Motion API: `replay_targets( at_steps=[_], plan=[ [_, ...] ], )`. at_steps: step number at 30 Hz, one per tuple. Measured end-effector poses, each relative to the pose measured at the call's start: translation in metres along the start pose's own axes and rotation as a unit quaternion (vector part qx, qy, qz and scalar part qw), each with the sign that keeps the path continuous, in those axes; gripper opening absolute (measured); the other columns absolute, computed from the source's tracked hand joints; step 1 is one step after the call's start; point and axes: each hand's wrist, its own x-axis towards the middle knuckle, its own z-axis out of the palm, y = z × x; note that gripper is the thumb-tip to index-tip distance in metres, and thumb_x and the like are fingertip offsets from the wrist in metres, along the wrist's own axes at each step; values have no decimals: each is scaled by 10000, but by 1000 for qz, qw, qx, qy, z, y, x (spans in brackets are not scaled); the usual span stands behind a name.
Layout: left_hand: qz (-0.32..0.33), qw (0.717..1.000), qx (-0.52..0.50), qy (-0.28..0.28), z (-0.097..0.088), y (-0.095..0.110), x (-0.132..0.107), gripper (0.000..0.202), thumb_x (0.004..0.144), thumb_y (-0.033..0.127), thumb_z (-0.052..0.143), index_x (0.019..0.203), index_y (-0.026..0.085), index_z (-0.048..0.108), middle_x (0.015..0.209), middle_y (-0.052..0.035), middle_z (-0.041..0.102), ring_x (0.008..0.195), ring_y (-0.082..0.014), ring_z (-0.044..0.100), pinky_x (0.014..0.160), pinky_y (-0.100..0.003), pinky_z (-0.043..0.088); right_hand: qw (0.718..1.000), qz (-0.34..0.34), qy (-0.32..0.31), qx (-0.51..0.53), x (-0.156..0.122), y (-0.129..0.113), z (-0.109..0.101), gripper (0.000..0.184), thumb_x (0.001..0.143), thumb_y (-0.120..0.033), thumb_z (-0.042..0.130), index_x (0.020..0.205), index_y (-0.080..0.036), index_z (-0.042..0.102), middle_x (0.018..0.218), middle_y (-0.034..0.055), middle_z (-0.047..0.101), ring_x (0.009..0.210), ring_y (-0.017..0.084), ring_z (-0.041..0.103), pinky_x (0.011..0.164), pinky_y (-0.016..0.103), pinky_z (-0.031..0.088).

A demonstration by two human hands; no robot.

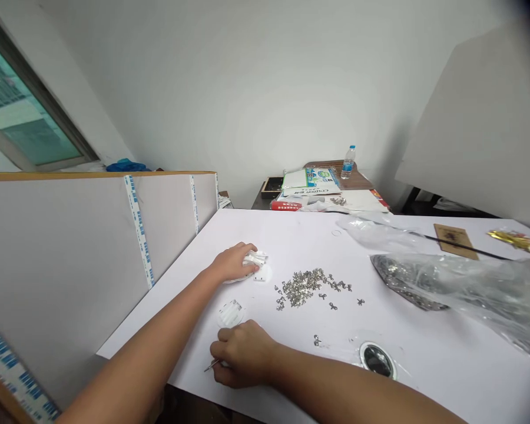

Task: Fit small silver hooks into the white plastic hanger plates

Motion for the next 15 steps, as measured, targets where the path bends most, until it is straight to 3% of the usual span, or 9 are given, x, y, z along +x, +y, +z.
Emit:
replay_targets(
  at_steps=[6,11,15],
  plan=[
    [8,999,-6,-31,-10,-1,-14,694,761,558,590,1397,334,425,1382,-58,471,1081,-275,595,829,-339,477,998,63,27,-12,0,-2,-1,185,813,-368,534,856,-202,605,841,19,607,531,130,513,450,251,278],
    [8,995,-94,34,-14,-13,-43,594,829,550,531,1369,309,473,1375,-51,477,1175,-262,545,948,-353,461,990,127,48,-28,0,-4,-2,156,830,-318,499,891,-199,580,924,36,592,605,158,560,476,271,309],
    [-40,974,-195,107,-13,-26,-90,550,846,579,500,1308,282,530,1369,-64,493,1213,-274,516,969,-375,466,988,145,53,-29,-1,-5,-3,160,846,-315,491,929,-202,567,1009,44,592,613,152,565,479,270,307]
  ],
)
